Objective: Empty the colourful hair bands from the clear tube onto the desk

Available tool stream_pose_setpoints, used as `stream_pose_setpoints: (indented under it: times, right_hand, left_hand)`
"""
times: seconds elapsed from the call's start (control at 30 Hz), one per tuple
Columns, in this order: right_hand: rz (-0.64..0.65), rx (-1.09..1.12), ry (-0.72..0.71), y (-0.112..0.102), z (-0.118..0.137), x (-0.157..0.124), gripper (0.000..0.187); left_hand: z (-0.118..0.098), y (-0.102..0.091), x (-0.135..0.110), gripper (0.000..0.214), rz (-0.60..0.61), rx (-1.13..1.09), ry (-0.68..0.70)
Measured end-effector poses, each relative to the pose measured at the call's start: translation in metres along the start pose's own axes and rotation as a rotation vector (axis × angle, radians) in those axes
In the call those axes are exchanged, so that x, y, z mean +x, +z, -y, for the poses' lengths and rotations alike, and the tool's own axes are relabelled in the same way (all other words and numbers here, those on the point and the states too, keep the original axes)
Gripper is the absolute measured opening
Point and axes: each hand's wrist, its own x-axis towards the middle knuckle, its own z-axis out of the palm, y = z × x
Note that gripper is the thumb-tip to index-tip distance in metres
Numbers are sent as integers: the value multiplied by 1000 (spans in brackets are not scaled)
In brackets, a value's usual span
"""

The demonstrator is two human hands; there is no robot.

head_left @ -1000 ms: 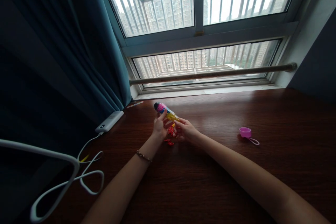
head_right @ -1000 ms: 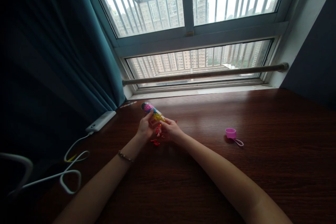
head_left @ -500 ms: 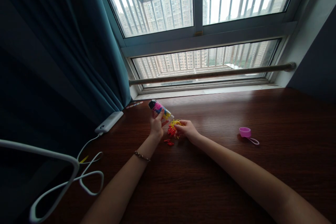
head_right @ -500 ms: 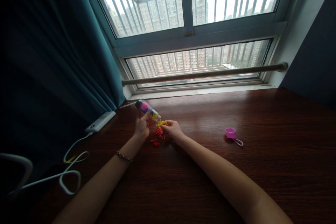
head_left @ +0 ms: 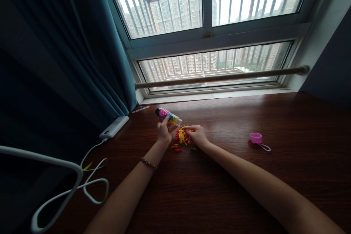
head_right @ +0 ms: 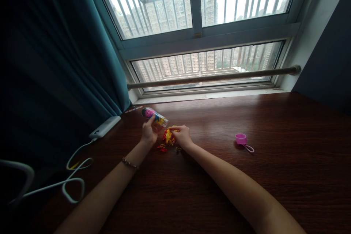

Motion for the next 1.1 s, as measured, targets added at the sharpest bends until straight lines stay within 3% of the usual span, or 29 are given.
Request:
stream_pose_setpoints:
  times: [0.43, 0.67, 0.87, 1.1]
  right_hand:
    - [-67, 16, -18, 2, 5, -3, 26]
    - [19, 51, -32, 4, 6, -5, 28]
    - [88, 169, -162, 5, 13, -5, 32]
    - [313, 246, -12, 4, 24, -13, 57]
  left_hand:
    - [0, 0, -1, 26, 29, 5, -35]
    - [-1, 0, -2, 25, 48, -22, -23]
    - [-3, 3, -5, 21, 35, -64, -59]
    - [-3, 7, -13, 28, 140, -54, -49]
